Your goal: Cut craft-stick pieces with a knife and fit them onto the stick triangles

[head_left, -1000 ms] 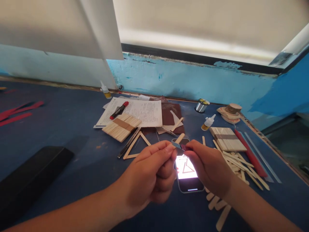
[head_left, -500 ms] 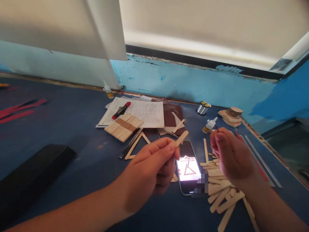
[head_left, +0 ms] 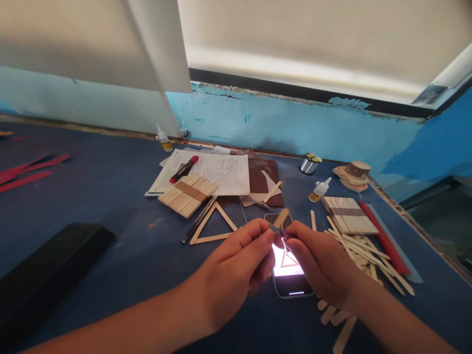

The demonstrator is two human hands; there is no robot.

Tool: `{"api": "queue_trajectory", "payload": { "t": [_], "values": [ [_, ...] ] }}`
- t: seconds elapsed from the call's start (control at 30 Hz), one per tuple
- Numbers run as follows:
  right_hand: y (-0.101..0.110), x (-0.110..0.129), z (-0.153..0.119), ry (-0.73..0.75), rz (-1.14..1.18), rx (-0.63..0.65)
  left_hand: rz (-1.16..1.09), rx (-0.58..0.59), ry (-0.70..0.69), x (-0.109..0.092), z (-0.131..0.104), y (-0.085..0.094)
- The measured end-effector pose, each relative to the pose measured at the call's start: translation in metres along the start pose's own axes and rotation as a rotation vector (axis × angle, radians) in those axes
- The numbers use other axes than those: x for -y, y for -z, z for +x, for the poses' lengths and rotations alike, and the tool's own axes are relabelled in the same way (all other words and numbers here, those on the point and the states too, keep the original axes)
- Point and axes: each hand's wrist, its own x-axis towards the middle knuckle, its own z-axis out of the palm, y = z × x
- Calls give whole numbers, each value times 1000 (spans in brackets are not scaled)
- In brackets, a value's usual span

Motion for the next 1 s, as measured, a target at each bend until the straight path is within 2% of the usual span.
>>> {"api": "queue_trajectory", "payload": {
  "t": [0.17,0.33,0.4,0.43,0.53,0.6,0.67,0.77,0.9,1.0],
  "values": [
    [-5,-2,2,15,-86,-73,-121,76,65,1,1,3],
    [-7,-12,7,15,-246,-177,-292,94,118,-5,-1,3],
    [2,-24,12,-79,-252,-260,-302,126,144,-6,-6,0],
    [10,-30,14,-168,-226,-355,-303,150,170,-6,-9,-2],
    [36,-47,17,-261,-189,-540,-282,200,239,-7,-15,-5],
    [45,-50,15,-265,-133,-571,-232,171,193,-7,-12,-4],
    [42,-45,13,-242,-51,-516,-160,98,137,-7,-6,-1],
    [23,-25,10,-196,109,-321,-57,9,102,-4,4,3],
    [0,2,8,-154,307,-76,161,-12,64,5,5,3],
    [-3,10,7,-133,401,-12,318,-39,15,7,1,1]
  ]
}}
